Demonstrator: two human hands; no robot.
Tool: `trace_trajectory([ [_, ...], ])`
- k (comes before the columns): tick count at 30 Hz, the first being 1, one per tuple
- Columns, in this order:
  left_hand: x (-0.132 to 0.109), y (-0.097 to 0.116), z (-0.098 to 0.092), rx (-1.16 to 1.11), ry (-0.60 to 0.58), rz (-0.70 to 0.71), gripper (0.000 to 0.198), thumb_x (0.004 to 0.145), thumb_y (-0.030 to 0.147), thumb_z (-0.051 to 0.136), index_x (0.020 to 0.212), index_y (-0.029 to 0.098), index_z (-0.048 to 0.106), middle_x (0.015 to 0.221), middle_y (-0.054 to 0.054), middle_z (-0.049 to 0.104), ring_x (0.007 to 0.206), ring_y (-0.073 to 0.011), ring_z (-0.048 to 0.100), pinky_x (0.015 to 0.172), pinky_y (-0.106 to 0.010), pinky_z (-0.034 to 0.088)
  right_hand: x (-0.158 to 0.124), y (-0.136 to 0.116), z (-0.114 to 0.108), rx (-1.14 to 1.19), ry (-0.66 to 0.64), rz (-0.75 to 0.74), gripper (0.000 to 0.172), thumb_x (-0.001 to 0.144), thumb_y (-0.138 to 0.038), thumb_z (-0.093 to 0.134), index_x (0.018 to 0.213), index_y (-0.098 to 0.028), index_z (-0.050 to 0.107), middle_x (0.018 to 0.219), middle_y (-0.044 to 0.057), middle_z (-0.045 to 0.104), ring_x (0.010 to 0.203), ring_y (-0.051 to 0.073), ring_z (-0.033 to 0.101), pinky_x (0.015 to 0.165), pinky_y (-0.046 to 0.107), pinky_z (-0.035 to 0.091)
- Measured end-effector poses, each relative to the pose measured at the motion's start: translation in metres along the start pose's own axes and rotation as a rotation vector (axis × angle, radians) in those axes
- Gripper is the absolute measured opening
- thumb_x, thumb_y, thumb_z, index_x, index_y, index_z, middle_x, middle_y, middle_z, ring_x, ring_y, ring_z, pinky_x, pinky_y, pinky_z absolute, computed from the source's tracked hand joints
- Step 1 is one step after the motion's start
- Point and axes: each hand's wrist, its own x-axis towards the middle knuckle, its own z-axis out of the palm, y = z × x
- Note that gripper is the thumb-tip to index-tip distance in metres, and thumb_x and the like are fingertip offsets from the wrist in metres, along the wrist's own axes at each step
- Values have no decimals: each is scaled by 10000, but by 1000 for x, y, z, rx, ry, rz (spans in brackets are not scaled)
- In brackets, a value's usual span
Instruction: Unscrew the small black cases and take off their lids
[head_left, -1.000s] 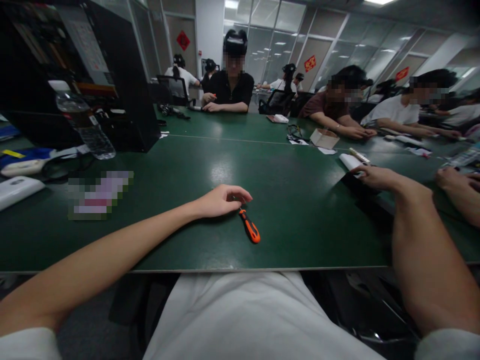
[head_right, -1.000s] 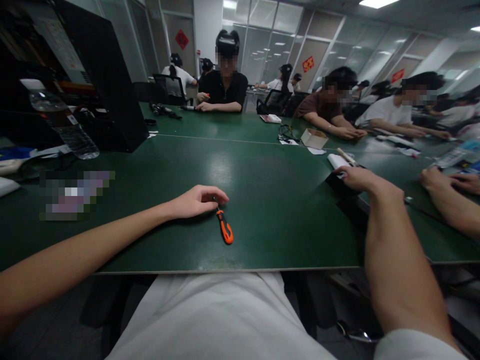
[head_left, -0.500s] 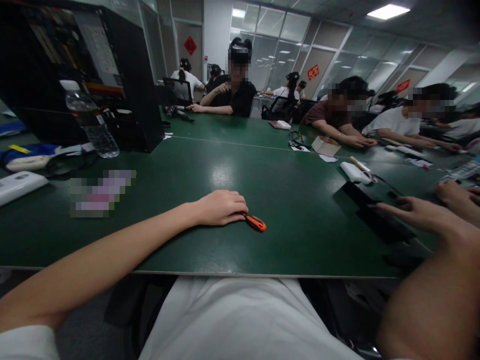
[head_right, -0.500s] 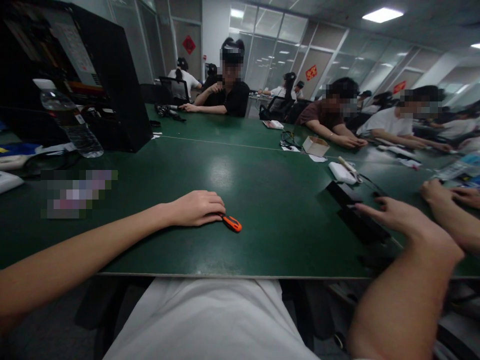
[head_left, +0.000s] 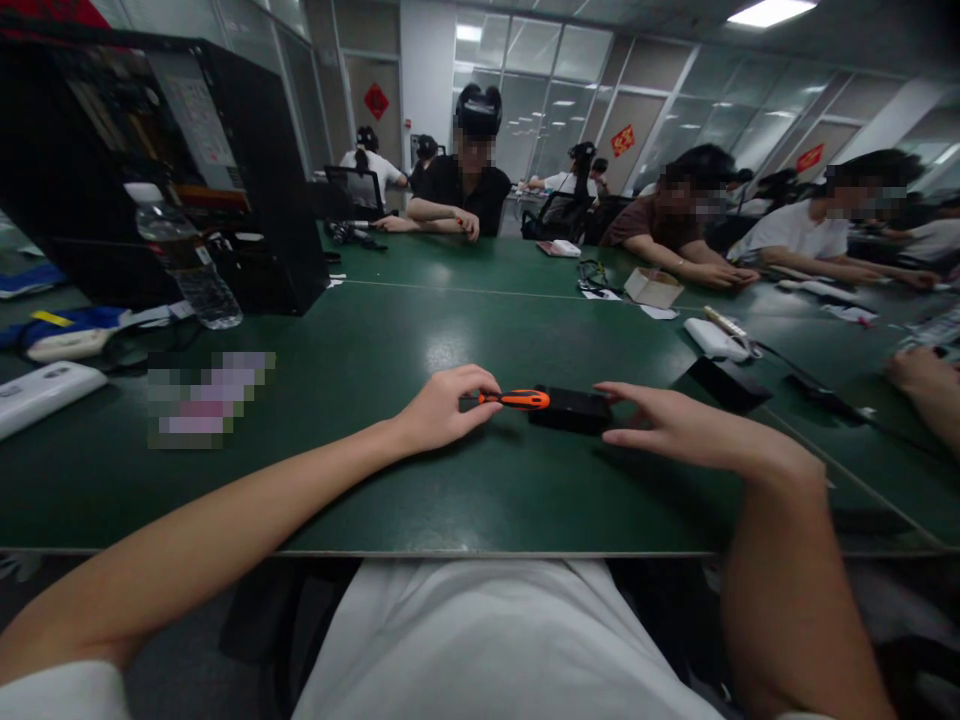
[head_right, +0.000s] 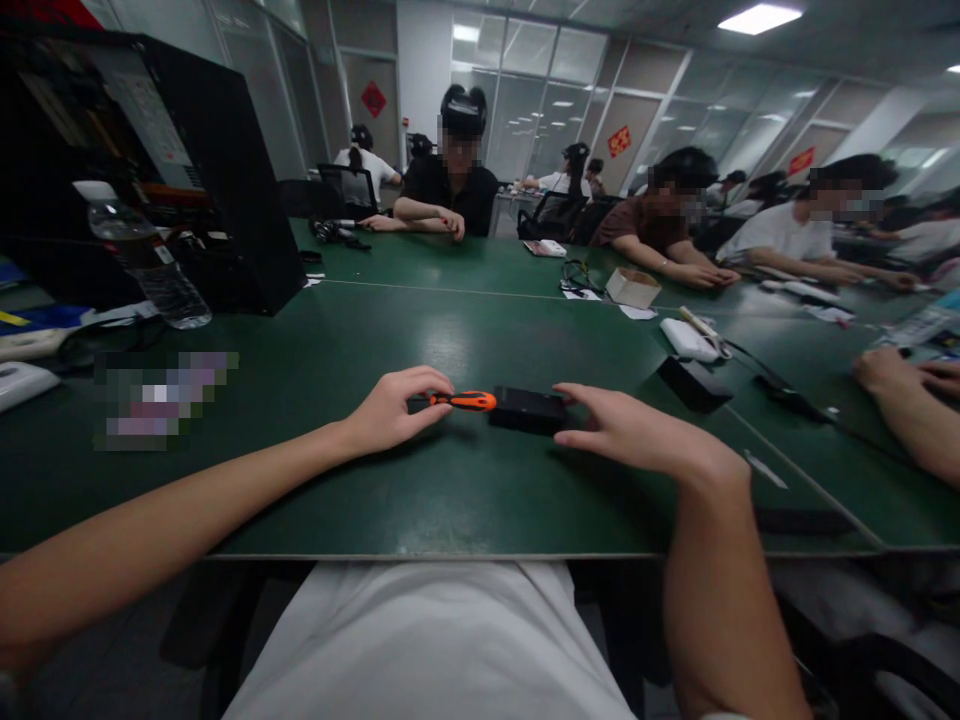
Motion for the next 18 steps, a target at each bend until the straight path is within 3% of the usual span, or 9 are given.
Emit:
trace_trajectory([
  [4, 0, 0, 1, 26, 60, -67, 155, 917, 286, 661, 990, 162, 719, 1034, -84, 710, 866, -183, 656, 804, -297, 516, 13, -54, -11, 30, 58, -178, 751, 866, -673, 577, 1522, -352, 399, 1303, 49, 683, 947, 269, 708, 839, 412, 566],
  [8, 0, -3, 0, 90, 82, -87, 153, 912, 289, 669, 967, 162, 733, 1043, -82, 705, 876, -187, 655, 813, -304, 510, 28, -87, -12, -55, 33, -313, 643, 911, -644, 549, 1459, -314, 487, 1110, 60, 743, 924, 284, 701, 775, 380, 524],
  [12, 0, -3, 0, 104, 49, -61, 162, 920, 299, 653, 960, 166, 736, 1055, -88, 688, 912, -199, 653, 845, -318, 511, 45, -109, -7, -138, -8, -435, 365, 972, -476, 513, 1247, -282, 655, 1072, 65, 754, 916, 268, 698, 761, 340, 480],
  [14, 0, -4, 0, 134, 42, -37, 167, 920, 314, 655, 969, 177, 737, 1048, -87, 687, 963, -217, 649, 899, -344, 505, 49, -116, -12, -157, -23, -479, 314, 993, -407, 480, 1175, -263, 691, 1047, 63, 760, 887, 248, 692, 751, 324, 464],
  [18, -2, -9, 3, 139, 27, -4, 206, 901, 322, 681, 1044, 181, 729, 1133, -98, 687, 1069, -242, 647, 985, -380, 492, 42, -123, -48, -191, -20, -531, 326, 989, -368, 480, 1153, -207, 711, 996, 74, 760, 829, 206, 676, 715, 288, 439],
])
